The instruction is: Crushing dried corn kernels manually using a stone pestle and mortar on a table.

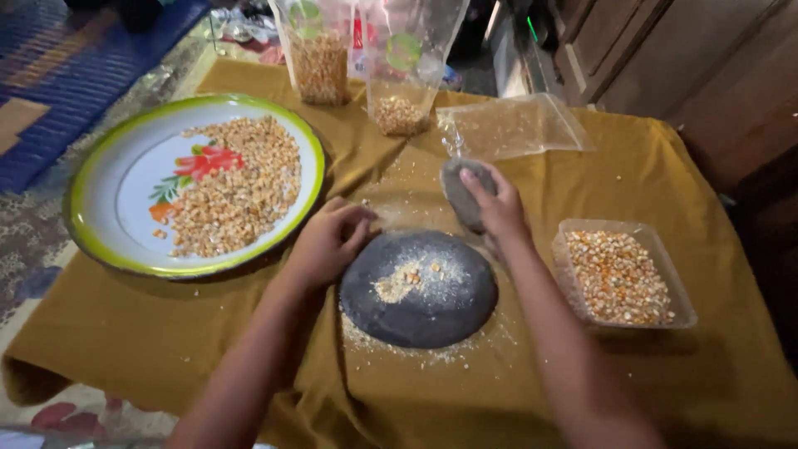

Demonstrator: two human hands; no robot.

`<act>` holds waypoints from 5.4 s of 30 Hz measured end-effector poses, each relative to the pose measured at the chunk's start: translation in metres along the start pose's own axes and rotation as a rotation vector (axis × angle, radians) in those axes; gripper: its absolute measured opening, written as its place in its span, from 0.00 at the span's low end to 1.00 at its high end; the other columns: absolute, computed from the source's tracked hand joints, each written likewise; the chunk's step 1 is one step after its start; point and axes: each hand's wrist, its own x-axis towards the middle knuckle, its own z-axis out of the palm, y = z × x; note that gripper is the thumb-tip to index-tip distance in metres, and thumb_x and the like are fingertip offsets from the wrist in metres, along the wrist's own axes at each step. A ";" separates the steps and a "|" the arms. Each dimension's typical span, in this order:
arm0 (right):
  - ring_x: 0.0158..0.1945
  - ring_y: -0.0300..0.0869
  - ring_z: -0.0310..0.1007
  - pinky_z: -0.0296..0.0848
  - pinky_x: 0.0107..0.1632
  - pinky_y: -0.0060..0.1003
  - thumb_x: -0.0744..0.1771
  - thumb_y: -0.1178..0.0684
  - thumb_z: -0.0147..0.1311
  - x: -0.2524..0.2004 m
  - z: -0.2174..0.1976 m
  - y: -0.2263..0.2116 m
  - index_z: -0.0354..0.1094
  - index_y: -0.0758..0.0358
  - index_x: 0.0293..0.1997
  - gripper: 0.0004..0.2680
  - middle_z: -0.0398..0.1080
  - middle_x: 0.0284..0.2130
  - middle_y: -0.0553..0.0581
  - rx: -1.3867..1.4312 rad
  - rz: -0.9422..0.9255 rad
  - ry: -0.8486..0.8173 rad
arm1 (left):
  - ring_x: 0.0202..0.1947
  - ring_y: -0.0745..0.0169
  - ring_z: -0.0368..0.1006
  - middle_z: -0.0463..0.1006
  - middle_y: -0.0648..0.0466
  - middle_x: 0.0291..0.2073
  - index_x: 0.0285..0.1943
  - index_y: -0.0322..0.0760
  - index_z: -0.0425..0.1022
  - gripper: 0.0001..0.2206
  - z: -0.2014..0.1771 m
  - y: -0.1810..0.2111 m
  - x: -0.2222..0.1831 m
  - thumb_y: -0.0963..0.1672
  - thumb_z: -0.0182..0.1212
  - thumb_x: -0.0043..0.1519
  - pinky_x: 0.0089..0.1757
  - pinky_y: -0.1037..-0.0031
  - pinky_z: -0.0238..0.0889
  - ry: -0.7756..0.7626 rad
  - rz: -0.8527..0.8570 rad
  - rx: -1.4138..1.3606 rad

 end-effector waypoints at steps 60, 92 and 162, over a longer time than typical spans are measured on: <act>0.38 0.48 0.75 0.78 0.42 0.41 0.63 0.40 0.63 -0.059 -0.041 -0.042 0.75 0.39 0.54 0.14 0.66 0.36 0.51 -0.875 -0.587 -0.340 | 0.36 0.45 0.78 0.79 0.50 0.37 0.45 0.41 0.84 0.13 -0.011 0.002 -0.020 0.49 0.56 0.66 0.40 0.59 0.71 -0.066 -0.059 0.169; 0.49 0.39 0.69 0.72 0.51 0.33 0.66 0.46 0.61 -0.018 -0.006 0.011 0.72 0.53 0.60 0.16 0.71 0.47 0.54 0.279 -0.051 0.068 | 0.32 0.48 0.71 0.74 0.51 0.29 0.30 0.49 0.84 0.06 0.069 0.097 -0.029 0.48 0.63 0.54 0.37 0.60 0.56 0.039 0.390 0.752; 0.46 0.39 0.69 0.74 0.50 0.35 0.65 0.48 0.64 -0.018 -0.008 0.011 0.74 0.53 0.59 0.16 0.71 0.45 0.55 0.239 -0.027 0.028 | 0.32 0.45 0.75 0.80 0.49 0.22 0.26 0.45 0.83 0.05 0.083 0.101 -0.016 0.46 0.64 0.51 0.32 0.65 0.61 -0.052 0.304 0.823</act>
